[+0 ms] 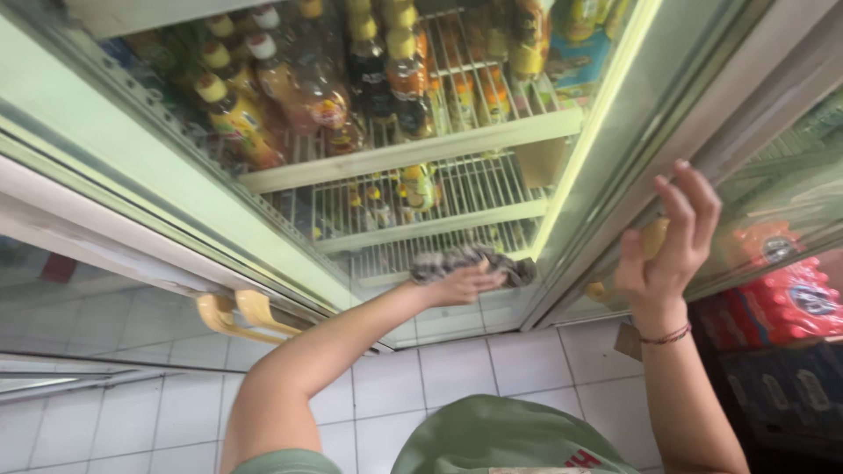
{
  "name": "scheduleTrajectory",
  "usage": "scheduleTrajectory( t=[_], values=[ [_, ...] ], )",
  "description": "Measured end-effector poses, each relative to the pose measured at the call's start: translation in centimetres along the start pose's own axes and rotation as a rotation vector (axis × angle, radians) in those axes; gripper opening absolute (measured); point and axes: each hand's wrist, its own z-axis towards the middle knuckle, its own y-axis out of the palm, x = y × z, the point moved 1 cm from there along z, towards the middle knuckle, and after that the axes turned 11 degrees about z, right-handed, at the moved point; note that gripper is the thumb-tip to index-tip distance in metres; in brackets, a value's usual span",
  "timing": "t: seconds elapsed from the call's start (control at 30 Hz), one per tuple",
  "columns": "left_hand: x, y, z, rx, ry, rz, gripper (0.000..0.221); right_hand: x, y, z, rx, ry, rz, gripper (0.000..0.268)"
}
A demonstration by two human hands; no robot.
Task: The person cleans the glass doors of a commercial refrigerator using a spray bottle and cloths. They spray the glass, wipe it with a checkered cloth, and then buff it with a brown cloth, repeating the process on multiple sections of the refrigerator.
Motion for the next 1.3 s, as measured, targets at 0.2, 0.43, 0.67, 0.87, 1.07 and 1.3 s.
scheduleTrajectory(
  t=[0.2,0.43,0.67,0.87,1.07,1.3],
  values=[
    [-13.9,-20.2,6.6,0.267,-0.224,0.836,0.050,2.0,-2.1,-2.5,-0.072,0.110,0.048,0.043],
    [-17.5,-28.1,15.4,0.633,-0.607,0.396,0.051,2.9,-2.9,-4.2,-0.021,0.156,0.169,0.040],
    [-1.0,-2.0,15.2,-0.207,-0.460,-0.642,0.065,2.9,-3.4,-6.0,0.076,0.322,0.428,0.031],
    [4.9,7.5,5.5,-0.109,-0.183,0.031,0.059,1.2,-4.7,-7.3,-0.054,0.332,0.417,0.029],
    [-7.5,-10.6,1.4,0.423,-0.693,0.842,0.079,0.3,-2.7,-7.5,-0.177,0.409,0.531,0.031],
    [-13.5,-20.0,-1.4,0.645,-0.992,0.696,0.065,-1.9,0.9,-7.5,-0.243,0.346,0.628,0.023]
  ],
)
